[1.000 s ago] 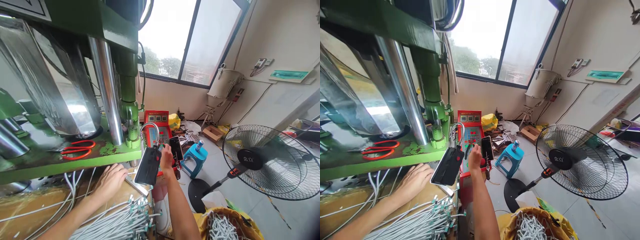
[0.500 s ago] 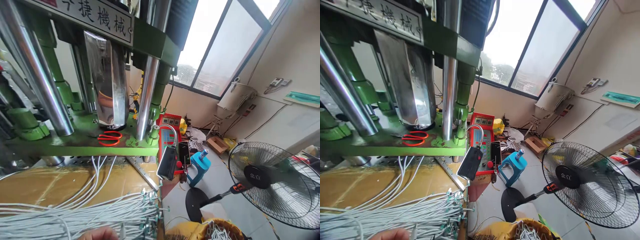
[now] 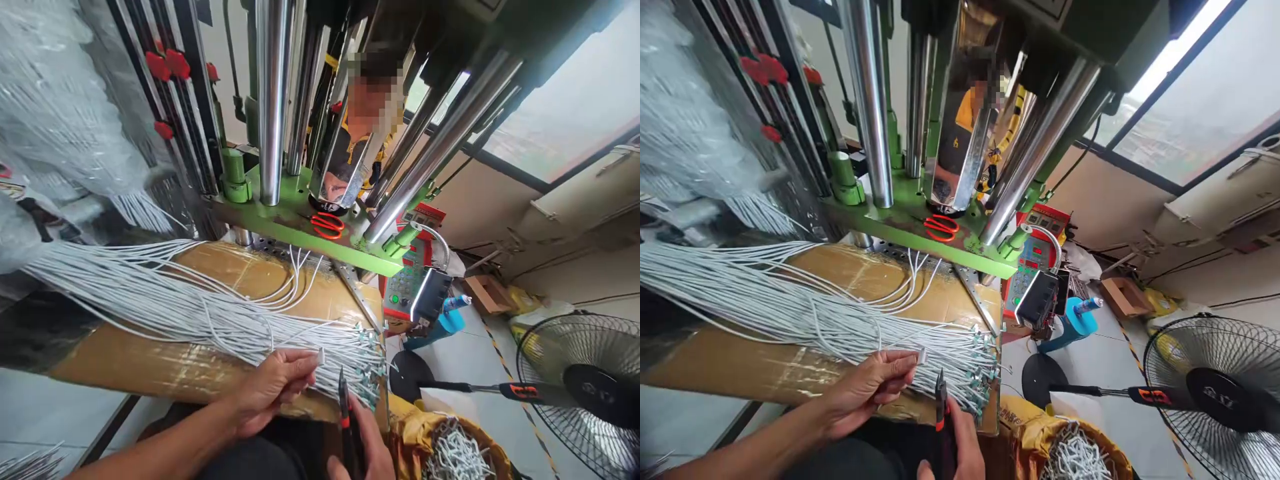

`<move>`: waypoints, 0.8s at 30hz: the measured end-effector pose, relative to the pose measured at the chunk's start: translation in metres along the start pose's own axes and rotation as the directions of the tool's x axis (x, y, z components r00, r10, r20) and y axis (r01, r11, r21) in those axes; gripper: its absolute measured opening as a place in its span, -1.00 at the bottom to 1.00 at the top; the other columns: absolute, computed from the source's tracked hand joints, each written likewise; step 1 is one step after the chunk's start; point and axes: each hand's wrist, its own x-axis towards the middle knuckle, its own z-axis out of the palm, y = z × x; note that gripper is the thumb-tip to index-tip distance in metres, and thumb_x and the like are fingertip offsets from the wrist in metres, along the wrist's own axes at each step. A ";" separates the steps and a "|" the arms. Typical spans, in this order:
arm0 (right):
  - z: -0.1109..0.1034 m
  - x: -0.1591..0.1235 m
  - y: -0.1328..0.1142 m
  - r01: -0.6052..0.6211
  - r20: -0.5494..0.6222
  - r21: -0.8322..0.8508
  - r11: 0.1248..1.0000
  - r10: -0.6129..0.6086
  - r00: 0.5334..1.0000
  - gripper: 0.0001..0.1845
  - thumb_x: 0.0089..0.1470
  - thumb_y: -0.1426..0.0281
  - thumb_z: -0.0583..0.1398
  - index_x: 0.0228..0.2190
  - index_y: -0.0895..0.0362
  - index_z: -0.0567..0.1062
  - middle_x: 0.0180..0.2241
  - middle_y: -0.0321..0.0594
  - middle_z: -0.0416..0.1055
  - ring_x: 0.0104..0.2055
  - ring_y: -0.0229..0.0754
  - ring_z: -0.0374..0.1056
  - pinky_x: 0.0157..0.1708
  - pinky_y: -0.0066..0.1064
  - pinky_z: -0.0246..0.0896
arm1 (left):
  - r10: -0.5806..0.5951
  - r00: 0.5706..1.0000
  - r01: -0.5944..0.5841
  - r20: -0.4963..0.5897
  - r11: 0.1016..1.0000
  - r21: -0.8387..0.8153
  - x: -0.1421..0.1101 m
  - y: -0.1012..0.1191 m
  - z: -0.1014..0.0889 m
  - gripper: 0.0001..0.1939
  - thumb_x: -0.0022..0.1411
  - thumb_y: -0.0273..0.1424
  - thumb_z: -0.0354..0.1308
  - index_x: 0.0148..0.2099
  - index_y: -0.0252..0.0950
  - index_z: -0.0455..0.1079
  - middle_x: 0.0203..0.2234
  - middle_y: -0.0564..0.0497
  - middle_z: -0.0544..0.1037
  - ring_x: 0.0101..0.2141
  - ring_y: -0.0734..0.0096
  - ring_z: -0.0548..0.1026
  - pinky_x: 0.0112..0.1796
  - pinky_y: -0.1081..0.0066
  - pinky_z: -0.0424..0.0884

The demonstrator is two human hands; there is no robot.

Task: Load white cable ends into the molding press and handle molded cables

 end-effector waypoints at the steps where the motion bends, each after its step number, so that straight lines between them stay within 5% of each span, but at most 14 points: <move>1: 0.002 -0.001 -0.002 0.046 -0.005 -0.070 0.996 -0.046 0.999 -0.28 -0.26 0.52 0.15 0.06 0.11 0.40 -0.05 -0.12 0.43 0.02 -0.02 0.38 0.01 -0.34 0.29 | -0.003 1.000 0.003 0.004 1.000 0.031 -0.001 -0.002 0.001 -0.68 -0.02 -0.28 0.42 -0.43 -0.42 0.42 -0.58 0.07 0.36 -0.63 0.72 0.05 -0.64 0.62 -0.16; 11: 0.026 -0.012 -0.009 0.156 -0.025 -0.356 0.921 -0.176 0.984 -0.17 -0.27 0.60 0.06 0.14 0.07 0.28 -0.03 -0.16 0.37 0.00 -0.10 0.38 -0.02 -0.41 0.32 | 0.026 0.999 -0.032 0.022 0.945 0.325 -0.001 -0.013 -0.007 -0.65 -0.04 -0.16 0.37 -0.37 -0.37 0.48 -0.64 0.14 0.27 -0.60 0.61 0.00 -0.56 0.47 -0.16; 17: 0.030 -0.015 -0.004 0.141 -0.082 -0.477 0.868 -0.203 0.976 -0.34 -0.08 0.53 0.10 0.12 0.07 0.33 -0.16 -0.12 0.45 -0.18 -0.09 0.45 -0.12 -0.34 0.38 | 0.060 0.996 -0.082 0.063 0.888 0.453 -0.001 -0.011 -0.011 -0.65 0.02 -0.14 0.32 -0.35 -0.38 0.56 -0.60 0.06 0.36 -0.56 0.56 0.09 -0.52 0.48 -0.02; 21: 0.033 -0.019 0.000 0.090 -0.099 -0.312 0.946 -0.127 0.987 -0.68 0.05 0.34 0.15 -0.13 0.10 0.50 -0.34 -0.16 0.51 -0.32 -0.15 0.46 -0.28 -0.45 0.39 | 0.087 0.991 -0.127 0.105 0.869 0.479 -0.003 -0.010 -0.008 -0.69 -0.01 -0.17 0.34 -0.46 -0.36 0.56 -0.61 0.04 0.39 -0.52 0.50 0.19 -0.47 0.48 0.09; 24: 0.030 -0.023 0.000 -0.096 0.053 -0.030 0.995 0.097 0.994 -0.66 0.03 0.14 0.19 -0.30 0.14 0.54 -0.57 -0.27 0.42 -0.60 -0.28 0.31 -0.54 -0.52 0.29 | 0.032 0.997 -0.056 0.064 0.907 0.417 -0.004 -0.010 -0.008 -0.70 -0.06 -0.18 0.37 -0.49 -0.35 0.54 -0.67 0.08 0.34 -0.59 0.58 0.09 -0.55 0.50 -0.04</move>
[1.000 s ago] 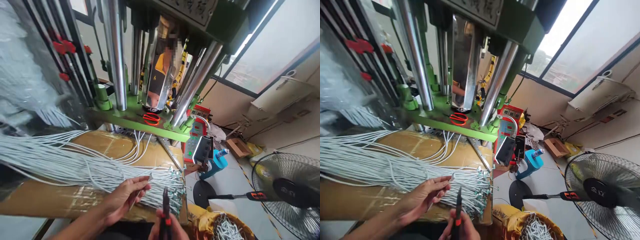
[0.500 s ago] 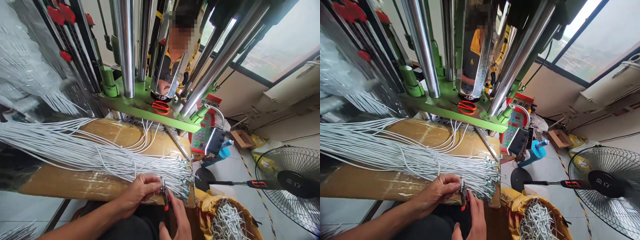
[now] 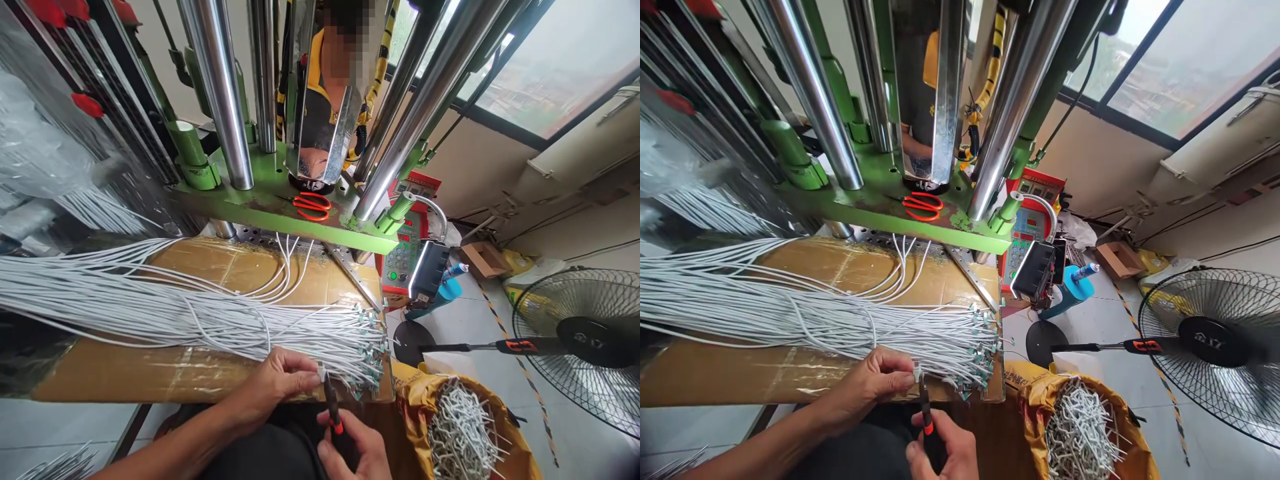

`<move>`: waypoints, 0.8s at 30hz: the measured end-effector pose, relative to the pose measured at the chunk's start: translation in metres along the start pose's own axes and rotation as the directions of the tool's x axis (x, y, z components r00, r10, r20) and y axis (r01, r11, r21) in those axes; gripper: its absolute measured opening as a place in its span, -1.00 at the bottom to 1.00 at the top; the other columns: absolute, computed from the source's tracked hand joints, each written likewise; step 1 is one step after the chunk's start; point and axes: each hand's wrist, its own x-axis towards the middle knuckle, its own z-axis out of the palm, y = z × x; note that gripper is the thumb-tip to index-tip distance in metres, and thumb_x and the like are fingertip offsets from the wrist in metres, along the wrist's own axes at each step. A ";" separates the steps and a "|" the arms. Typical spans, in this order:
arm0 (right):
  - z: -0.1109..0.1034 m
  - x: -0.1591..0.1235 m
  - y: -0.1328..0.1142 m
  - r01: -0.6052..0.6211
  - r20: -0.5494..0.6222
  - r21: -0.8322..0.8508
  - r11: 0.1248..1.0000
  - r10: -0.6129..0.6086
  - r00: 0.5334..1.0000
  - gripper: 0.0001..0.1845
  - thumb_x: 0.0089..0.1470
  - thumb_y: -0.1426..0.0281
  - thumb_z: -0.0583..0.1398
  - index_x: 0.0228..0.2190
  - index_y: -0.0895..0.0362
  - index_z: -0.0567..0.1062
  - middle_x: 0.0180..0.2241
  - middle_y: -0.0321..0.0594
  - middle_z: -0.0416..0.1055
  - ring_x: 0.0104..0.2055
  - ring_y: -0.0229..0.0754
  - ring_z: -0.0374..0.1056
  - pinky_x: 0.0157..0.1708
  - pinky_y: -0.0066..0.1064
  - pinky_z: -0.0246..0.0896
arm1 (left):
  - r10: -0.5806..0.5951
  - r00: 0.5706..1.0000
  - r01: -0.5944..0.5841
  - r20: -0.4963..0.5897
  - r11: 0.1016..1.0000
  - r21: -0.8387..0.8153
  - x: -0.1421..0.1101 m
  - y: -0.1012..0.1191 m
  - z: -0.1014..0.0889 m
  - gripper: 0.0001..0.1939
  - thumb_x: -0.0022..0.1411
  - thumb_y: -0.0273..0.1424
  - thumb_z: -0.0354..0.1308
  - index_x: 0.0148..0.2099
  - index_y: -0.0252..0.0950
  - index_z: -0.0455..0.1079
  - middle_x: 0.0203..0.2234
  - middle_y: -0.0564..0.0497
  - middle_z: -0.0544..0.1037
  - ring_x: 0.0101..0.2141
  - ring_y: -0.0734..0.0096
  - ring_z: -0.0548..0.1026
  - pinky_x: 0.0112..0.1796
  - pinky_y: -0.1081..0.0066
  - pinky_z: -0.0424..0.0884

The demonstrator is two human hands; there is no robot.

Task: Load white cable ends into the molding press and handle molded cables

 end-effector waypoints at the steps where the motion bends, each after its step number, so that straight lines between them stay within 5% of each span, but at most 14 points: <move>1: -0.002 -0.001 -0.001 -0.079 0.051 0.080 0.994 0.075 0.996 -0.61 0.03 0.10 0.18 -0.28 0.15 0.54 -0.61 -0.31 0.37 -0.67 -0.32 0.22 -0.63 -0.54 0.21 | -0.026 1.000 0.026 -0.004 0.999 -0.034 0.000 0.000 0.000 -0.69 -0.07 -0.18 0.38 -0.50 -0.36 0.53 -0.68 0.10 0.32 -0.62 0.60 0.05 -0.57 0.50 -0.09; 4: -0.007 0.000 -0.005 -0.121 0.032 0.122 0.985 0.118 0.992 -0.57 0.00 0.20 0.20 -0.12 0.17 0.50 -0.53 -0.30 0.38 -0.62 -0.32 0.25 -0.61 -0.54 0.22 | -0.058 0.998 0.057 -0.008 0.996 -0.075 0.002 0.001 0.000 -0.65 -0.07 -0.15 0.38 -0.51 -0.37 0.50 -0.72 0.13 0.25 -0.66 0.64 -0.07 -0.59 0.47 -0.21; 8: -0.012 0.003 -0.010 0.116 -0.083 -0.116 0.986 -0.126 0.989 -0.36 -0.09 0.43 0.15 0.09 0.09 0.37 -0.18 -0.15 0.45 -0.20 -0.13 0.42 -0.13 -0.39 0.34 | 0.021 1.000 -0.022 0.023 0.999 0.045 0.002 0.002 -0.001 -0.68 0.01 -0.17 0.34 -0.50 -0.37 0.53 -0.70 0.10 0.28 -0.63 0.61 0.01 -0.57 0.48 -0.11; 10: -0.012 0.004 -0.011 0.159 -0.059 -0.233 0.959 -0.177 0.982 -0.29 -0.10 0.48 0.10 0.16 0.06 0.29 -0.12 -0.14 0.42 -0.14 -0.12 0.41 -0.07 -0.37 0.32 | 0.069 0.997 -0.074 0.047 0.991 0.108 0.003 0.002 -0.003 -0.72 0.02 -0.20 0.33 -0.46 -0.35 0.56 -0.63 0.05 0.38 -0.57 0.55 0.15 -0.52 0.50 0.03; 17: -0.015 0.001 -0.006 0.201 -0.009 -0.528 0.825 -0.242 0.970 -0.16 -0.19 0.58 0.07 0.19 0.00 0.24 -0.18 -0.14 0.43 -0.25 -0.08 0.41 -0.22 -0.33 0.39 | 0.100 0.988 -0.123 0.116 0.969 0.215 0.004 -0.002 -0.014 -0.73 0.03 -0.19 0.33 -0.39 -0.33 0.61 -0.57 0.00 0.43 -0.49 0.45 0.28 -0.43 0.47 0.15; 24: -0.008 0.001 -0.004 0.295 -0.047 -0.384 0.875 -0.338 0.940 -0.50 0.07 0.49 0.08 0.06 0.05 0.39 -0.36 -0.19 0.47 -0.39 -0.21 0.44 -0.36 -0.50 0.38 | 0.144 0.975 -0.174 0.171 0.969 0.176 0.001 0.003 -0.013 -0.81 0.04 -0.25 0.33 -0.39 -0.29 0.61 -0.50 -0.02 0.42 -0.43 0.42 0.31 -0.38 0.46 0.22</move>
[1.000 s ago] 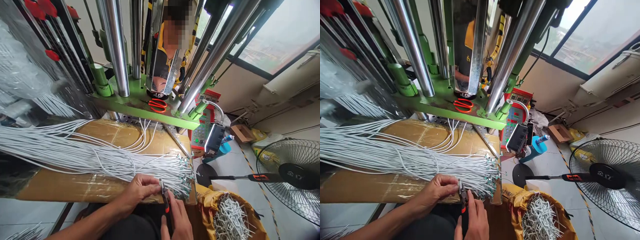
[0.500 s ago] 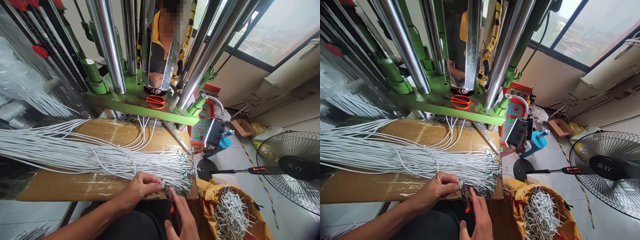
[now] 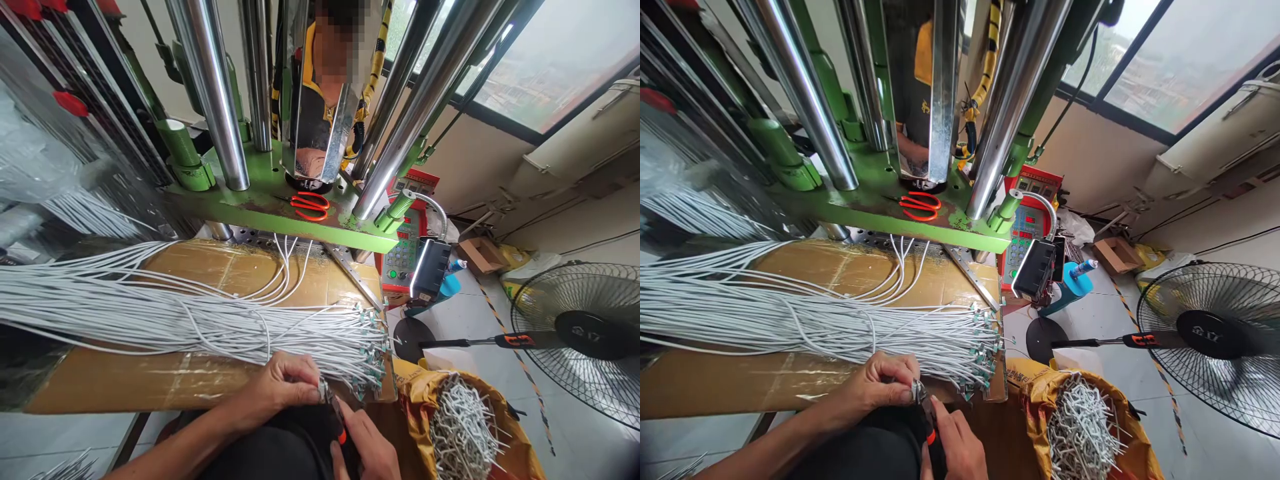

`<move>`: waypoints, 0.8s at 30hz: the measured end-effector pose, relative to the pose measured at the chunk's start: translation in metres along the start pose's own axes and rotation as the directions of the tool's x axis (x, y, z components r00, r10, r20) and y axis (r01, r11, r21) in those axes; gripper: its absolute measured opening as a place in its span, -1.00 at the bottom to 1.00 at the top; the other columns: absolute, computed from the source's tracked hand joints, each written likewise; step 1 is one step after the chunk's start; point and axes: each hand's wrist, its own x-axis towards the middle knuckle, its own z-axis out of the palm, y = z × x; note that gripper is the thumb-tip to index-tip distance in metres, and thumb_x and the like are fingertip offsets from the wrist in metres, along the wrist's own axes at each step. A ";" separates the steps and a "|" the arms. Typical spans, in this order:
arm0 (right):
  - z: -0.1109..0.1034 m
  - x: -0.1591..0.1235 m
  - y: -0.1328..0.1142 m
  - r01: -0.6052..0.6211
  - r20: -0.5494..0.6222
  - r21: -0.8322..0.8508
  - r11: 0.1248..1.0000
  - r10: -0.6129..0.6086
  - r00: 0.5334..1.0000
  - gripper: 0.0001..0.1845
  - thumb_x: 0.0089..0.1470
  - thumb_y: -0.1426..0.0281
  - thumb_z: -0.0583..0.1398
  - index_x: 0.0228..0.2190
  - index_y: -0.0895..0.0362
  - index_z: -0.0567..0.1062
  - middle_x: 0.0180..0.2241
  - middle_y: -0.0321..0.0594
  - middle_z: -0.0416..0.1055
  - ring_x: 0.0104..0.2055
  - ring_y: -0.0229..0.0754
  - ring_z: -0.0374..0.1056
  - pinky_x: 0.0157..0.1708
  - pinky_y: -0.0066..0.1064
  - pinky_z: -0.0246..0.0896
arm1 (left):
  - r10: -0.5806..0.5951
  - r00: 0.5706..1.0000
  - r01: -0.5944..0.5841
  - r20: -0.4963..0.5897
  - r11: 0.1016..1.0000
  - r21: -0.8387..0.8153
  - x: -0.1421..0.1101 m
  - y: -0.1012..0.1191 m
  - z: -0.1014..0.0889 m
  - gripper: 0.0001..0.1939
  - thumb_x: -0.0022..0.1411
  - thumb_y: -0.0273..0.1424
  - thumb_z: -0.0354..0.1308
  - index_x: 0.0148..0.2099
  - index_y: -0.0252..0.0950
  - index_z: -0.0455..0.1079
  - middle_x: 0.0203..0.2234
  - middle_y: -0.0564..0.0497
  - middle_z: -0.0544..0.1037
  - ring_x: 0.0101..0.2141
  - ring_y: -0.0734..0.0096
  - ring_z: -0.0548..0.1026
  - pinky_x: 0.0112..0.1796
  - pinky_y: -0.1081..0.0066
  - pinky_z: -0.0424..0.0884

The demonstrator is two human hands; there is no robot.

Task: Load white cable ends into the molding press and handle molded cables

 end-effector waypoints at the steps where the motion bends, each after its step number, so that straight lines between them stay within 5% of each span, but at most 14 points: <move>1: 0.001 0.001 -0.001 0.008 -0.013 0.015 1.000 -0.008 1.000 -0.53 0.07 0.48 0.09 0.04 0.05 0.41 -0.38 -0.20 0.47 -0.40 -0.22 0.44 -0.36 -0.51 0.38 | 0.016 1.000 -0.016 -0.015 1.000 0.010 0.000 0.003 0.000 -0.82 0.04 -0.27 0.34 -0.35 -0.27 0.62 -0.49 -0.01 0.40 -0.43 0.43 0.30 -0.38 0.46 0.22; 5: 0.003 0.009 -0.005 -0.011 -0.010 0.091 0.996 0.012 1.000 -0.58 0.01 0.46 0.14 -0.04 0.08 0.47 -0.40 -0.23 0.49 -0.42 -0.22 0.43 -0.35 -0.51 0.37 | 0.000 0.995 0.007 -0.102 0.998 0.068 -0.003 0.009 0.001 -0.77 0.07 -0.26 0.32 -0.26 -0.29 0.59 -0.63 0.10 0.27 -0.56 0.53 0.19 -0.51 0.52 0.13; 11: 0.008 0.012 -0.008 -0.046 -0.037 0.137 0.989 0.051 0.998 -0.48 -0.03 0.51 0.11 0.02 0.05 0.41 -0.32 -0.26 0.47 -0.33 -0.23 0.44 -0.26 -0.52 0.36 | -0.080 0.987 0.068 -0.136 0.994 -0.088 -0.006 0.004 0.002 -0.73 0.06 -0.21 0.31 -0.37 -0.35 0.52 -0.55 -0.04 0.51 -0.55 0.44 0.39 -0.49 0.48 0.30; 16: 0.006 0.010 -0.012 -0.077 -0.040 0.007 0.997 0.077 0.996 -0.35 -0.05 0.55 0.06 0.13 0.06 0.29 -0.18 -0.17 0.42 -0.18 -0.14 0.43 -0.15 -0.43 0.36 | -0.034 0.955 -0.028 -0.293 0.978 -0.205 -0.003 0.001 0.005 -0.77 -0.07 -0.34 0.41 -0.46 -0.31 0.42 -0.46 0.03 0.49 -0.41 0.43 0.43 -0.35 0.49 0.36; 24: 0.014 0.008 -0.009 -0.080 -0.046 -0.191 0.978 0.073 0.996 -0.21 -0.12 0.59 0.07 0.20 0.06 0.20 -0.09 -0.08 0.38 -0.11 -0.01 0.37 -0.12 -0.25 0.34 | -0.057 0.958 -0.034 -0.281 0.951 -0.307 0.003 -0.007 0.010 -0.72 -0.10 -0.34 0.44 -0.45 -0.31 0.38 -0.45 0.07 0.47 -0.41 0.48 0.38 -0.33 0.51 0.33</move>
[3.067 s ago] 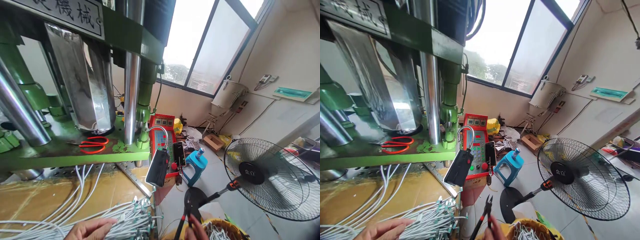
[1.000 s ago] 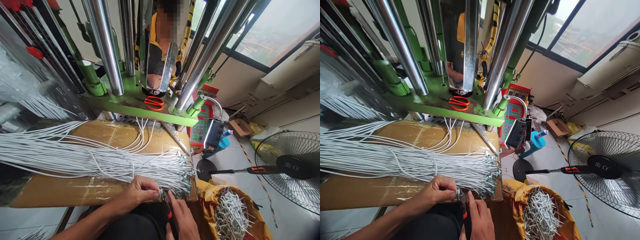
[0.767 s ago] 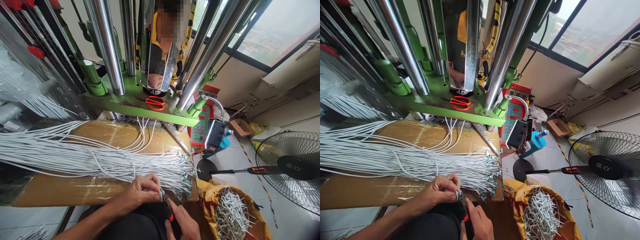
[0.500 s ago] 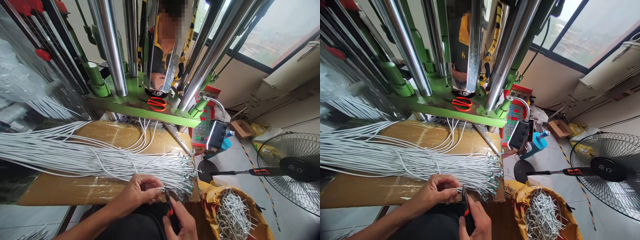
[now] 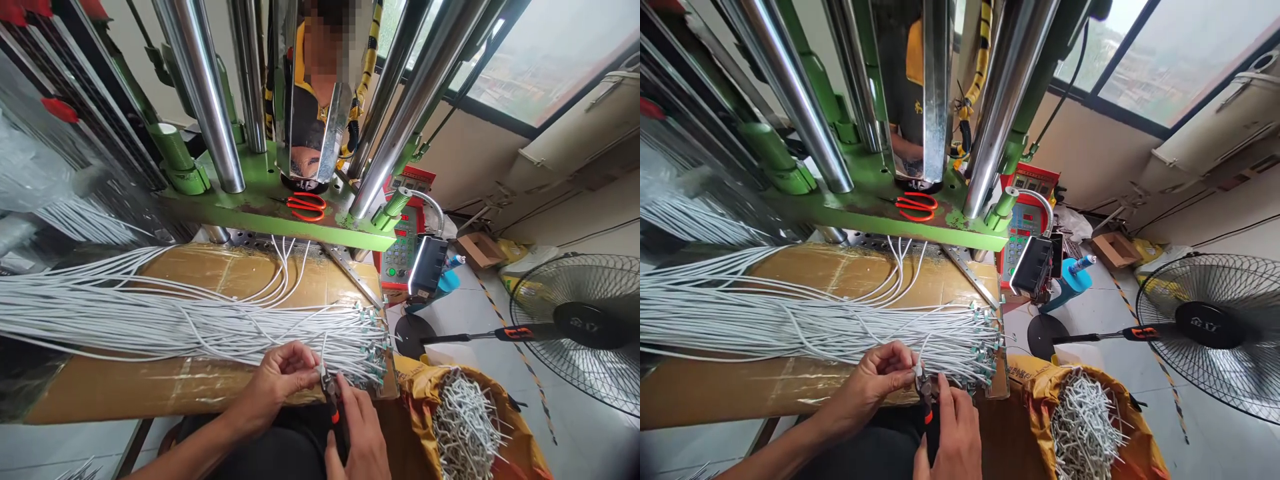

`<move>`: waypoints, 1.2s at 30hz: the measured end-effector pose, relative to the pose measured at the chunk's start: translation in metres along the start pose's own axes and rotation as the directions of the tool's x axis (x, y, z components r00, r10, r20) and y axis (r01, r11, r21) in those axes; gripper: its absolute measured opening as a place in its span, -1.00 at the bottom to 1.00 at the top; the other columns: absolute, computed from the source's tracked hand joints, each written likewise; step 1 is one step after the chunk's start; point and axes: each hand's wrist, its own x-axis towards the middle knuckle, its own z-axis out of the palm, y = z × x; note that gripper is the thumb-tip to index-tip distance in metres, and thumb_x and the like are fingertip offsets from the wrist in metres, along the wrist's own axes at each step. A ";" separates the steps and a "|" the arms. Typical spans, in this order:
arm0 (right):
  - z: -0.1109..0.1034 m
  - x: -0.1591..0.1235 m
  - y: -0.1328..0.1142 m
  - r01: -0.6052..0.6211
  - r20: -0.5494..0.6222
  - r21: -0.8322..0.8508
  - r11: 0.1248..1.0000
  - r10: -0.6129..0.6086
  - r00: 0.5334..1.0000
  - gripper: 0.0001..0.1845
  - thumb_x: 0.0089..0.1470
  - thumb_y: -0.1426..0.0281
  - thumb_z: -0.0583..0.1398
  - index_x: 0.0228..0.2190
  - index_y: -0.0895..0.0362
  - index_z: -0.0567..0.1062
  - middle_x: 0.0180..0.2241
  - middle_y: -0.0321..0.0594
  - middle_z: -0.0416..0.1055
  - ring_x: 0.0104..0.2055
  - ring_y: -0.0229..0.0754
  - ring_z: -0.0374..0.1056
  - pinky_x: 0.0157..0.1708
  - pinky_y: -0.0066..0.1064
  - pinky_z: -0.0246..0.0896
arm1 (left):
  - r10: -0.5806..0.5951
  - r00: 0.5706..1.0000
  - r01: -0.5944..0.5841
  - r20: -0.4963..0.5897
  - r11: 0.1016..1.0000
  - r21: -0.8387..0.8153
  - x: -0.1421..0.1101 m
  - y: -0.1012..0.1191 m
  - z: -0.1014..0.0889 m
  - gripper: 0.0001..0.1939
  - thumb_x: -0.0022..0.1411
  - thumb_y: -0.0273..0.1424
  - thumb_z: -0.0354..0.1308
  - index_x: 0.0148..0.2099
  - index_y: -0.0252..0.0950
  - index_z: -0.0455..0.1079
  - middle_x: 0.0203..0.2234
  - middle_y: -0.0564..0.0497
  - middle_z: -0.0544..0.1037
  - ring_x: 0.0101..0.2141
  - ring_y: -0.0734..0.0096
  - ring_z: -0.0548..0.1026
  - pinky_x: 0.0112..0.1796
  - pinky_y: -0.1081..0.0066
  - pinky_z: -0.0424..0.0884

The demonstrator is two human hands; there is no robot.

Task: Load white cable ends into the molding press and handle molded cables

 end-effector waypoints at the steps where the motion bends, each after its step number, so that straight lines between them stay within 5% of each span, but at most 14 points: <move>1: 0.001 0.000 0.000 0.001 -0.005 -0.012 1.000 -0.001 1.000 -0.21 -0.12 0.59 0.08 0.21 0.06 0.19 -0.09 -0.07 0.38 -0.12 0.00 0.36 -0.12 -0.24 0.33 | -0.007 1.000 0.007 -0.006 1.000 -0.016 0.000 -0.002 0.000 -0.72 -0.10 -0.34 0.44 -0.44 -0.31 0.38 -0.44 0.07 0.47 -0.41 0.48 0.38 -0.34 0.51 0.33; 10: 0.001 0.004 -0.004 0.033 -0.046 -0.020 0.999 -0.034 0.998 -0.33 -0.02 0.54 0.09 0.17 0.08 0.23 -0.18 -0.04 0.40 -0.19 0.02 0.37 -0.20 -0.20 0.34 | 0.012 1.000 -0.012 0.003 1.000 -0.029 0.001 -0.012 -0.008 -0.74 -0.08 -0.40 0.44 -0.46 -0.31 0.37 -0.46 0.08 0.49 -0.40 0.47 0.42 -0.31 0.50 0.36; 16: 0.001 0.002 -0.003 0.053 -0.098 0.037 0.998 -0.049 0.994 -0.60 0.09 0.51 0.09 0.00 0.10 0.37 -0.34 -0.12 0.45 -0.33 -0.12 0.42 -0.30 -0.36 0.35 | -0.120 0.976 0.096 0.181 0.986 0.139 0.005 0.005 -0.008 -0.75 0.02 -0.30 0.37 -0.26 -0.33 0.52 -0.47 -0.01 0.53 -0.46 0.43 0.42 -0.37 0.46 0.36; 21: -0.011 0.008 -0.003 -0.062 0.124 0.273 0.960 0.028 0.992 -0.74 -0.01 0.48 0.13 -0.23 0.07 0.49 -0.41 -0.26 0.49 -0.40 -0.22 0.44 -0.36 -0.52 0.32 | -0.127 0.956 0.040 0.263 0.949 0.314 0.007 0.019 -0.004 -0.75 0.11 -0.26 0.28 -0.41 -0.38 0.54 -0.60 0.01 0.47 -0.53 0.46 0.40 -0.39 0.46 0.31; 24: -0.018 0.012 0.001 -0.150 0.239 0.327 0.933 0.072 0.968 -0.61 -0.08 0.49 0.14 -0.15 0.04 0.50 -0.31 -0.27 0.52 -0.29 -0.20 0.46 -0.24 -0.51 0.33 | -0.124 0.965 0.050 0.231 0.952 0.302 0.011 0.013 -0.004 -0.74 0.07 -0.25 0.30 -0.40 -0.39 0.54 -0.60 0.03 0.46 -0.55 0.46 0.39 -0.43 0.46 0.33; 29: -0.018 0.007 0.014 -0.162 0.250 0.228 0.960 0.103 0.963 -0.32 -0.13 0.54 0.12 0.09 0.02 0.37 -0.17 -0.19 0.47 -0.15 -0.12 0.45 -0.16 -0.42 0.34 | -0.034 0.974 -0.036 0.225 0.953 0.300 0.018 -0.002 -0.009 -0.78 0.09 -0.27 0.30 -0.31 -0.34 0.57 -0.48 0.00 0.49 -0.49 0.45 0.41 -0.42 0.47 0.39; 36: -0.018 0.006 0.012 -0.217 0.280 0.181 0.959 0.161 0.946 -0.28 -0.15 0.54 0.11 0.12 0.01 0.36 -0.17 -0.18 0.46 -0.15 -0.11 0.44 -0.15 -0.41 0.33 | 0.122 0.966 -0.218 0.230 0.860 0.461 0.016 -0.004 -0.012 -0.82 0.21 -0.29 0.20 -0.24 -0.25 0.58 -0.36 -0.06 0.54 -0.38 0.37 0.47 -0.33 0.45 0.42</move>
